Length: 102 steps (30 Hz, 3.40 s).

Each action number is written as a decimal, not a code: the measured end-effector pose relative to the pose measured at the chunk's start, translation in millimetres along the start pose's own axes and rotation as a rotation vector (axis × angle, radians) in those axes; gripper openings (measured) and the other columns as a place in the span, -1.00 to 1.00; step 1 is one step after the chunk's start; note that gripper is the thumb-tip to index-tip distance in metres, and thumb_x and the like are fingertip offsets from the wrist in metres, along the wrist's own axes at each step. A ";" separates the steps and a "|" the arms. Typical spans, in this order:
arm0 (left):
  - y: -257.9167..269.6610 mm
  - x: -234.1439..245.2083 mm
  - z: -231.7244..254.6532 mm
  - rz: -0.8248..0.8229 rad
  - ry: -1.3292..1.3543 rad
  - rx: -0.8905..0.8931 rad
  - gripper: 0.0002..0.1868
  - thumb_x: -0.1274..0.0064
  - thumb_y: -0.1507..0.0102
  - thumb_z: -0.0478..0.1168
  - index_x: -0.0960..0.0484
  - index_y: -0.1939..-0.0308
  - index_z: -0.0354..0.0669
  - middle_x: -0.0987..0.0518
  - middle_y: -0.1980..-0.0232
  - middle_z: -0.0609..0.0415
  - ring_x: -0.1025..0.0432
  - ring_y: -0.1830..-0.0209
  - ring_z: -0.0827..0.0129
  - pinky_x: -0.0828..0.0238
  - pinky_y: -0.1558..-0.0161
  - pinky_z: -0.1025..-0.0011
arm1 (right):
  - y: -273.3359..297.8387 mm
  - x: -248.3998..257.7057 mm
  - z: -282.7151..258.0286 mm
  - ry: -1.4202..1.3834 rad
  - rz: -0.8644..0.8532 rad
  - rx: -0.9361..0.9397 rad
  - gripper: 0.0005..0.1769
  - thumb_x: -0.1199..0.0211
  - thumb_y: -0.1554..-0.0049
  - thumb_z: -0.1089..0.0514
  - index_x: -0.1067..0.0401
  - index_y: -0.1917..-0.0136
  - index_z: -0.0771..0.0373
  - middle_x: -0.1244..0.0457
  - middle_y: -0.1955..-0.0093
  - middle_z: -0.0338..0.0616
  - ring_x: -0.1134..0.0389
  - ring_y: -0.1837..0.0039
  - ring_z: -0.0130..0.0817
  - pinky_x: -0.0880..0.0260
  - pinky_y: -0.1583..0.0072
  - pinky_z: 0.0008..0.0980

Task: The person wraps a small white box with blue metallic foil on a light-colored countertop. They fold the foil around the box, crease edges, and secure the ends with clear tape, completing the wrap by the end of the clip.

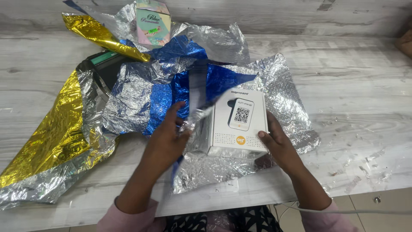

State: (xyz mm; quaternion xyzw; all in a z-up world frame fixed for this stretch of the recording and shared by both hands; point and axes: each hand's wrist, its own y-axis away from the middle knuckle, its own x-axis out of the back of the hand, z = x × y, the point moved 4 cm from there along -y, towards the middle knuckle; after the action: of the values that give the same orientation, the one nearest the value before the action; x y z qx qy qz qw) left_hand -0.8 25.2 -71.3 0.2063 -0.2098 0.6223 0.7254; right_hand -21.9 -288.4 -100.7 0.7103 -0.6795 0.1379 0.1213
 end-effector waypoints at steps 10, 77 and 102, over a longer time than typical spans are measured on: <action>55.9 46.9 16.2 0.602 -0.536 -0.333 -0.30 -0.19 -0.21 -0.15 -0.34 -0.36 -0.37 -0.49 -0.25 -0.29 -0.39 -0.24 -0.12 -0.33 -0.27 0.07 | 19.0 -25.7 -71.8 0.872 0.161 0.461 -0.28 -0.30 -0.07 -0.22 -0.36 -0.36 0.22 -0.19 -0.46 0.10 -0.14 -0.51 0.08 -0.14 -0.44 0.05; -42.5 -143.8 93.6 -0.006 -0.696 -0.778 -0.26 -0.06 -0.24 0.17 -0.29 -0.47 0.14 -0.18 -0.55 -0.18 -0.01 -0.55 -0.16 0.22 -0.43 -0.29 | -55.9 108.3 114.5 -0.524 0.137 -0.192 -0.51 -0.37 -0.03 0.21 -0.45 -0.23 0.35 -0.44 0.02 -0.20 -0.45 0.09 -0.55 -0.48 0.07 -0.49; -150.9 -143.7 144.7 -0.182 -0.334 -0.254 -0.47 0.01 -0.31 0.22 -0.59 0.01 -0.19 -0.67 0.10 -0.06 -0.59 0.04 0.06 -0.50 0.03 0.09 | -32.7 12.3 -47.4 0.691 0.025 -0.032 -0.62 -0.32 -0.10 0.15 -0.43 -0.20 0.21 -0.37 0.29 -0.01 -0.41 0.24 -0.12 -0.38 0.14 -0.16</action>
State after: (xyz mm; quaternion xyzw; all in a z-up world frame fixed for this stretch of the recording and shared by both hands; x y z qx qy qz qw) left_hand 121.8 -194.4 -38.1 0.2316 -0.3842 0.4801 0.7538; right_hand 9.7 -281.3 -51.6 0.6113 -0.6089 0.3613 0.3536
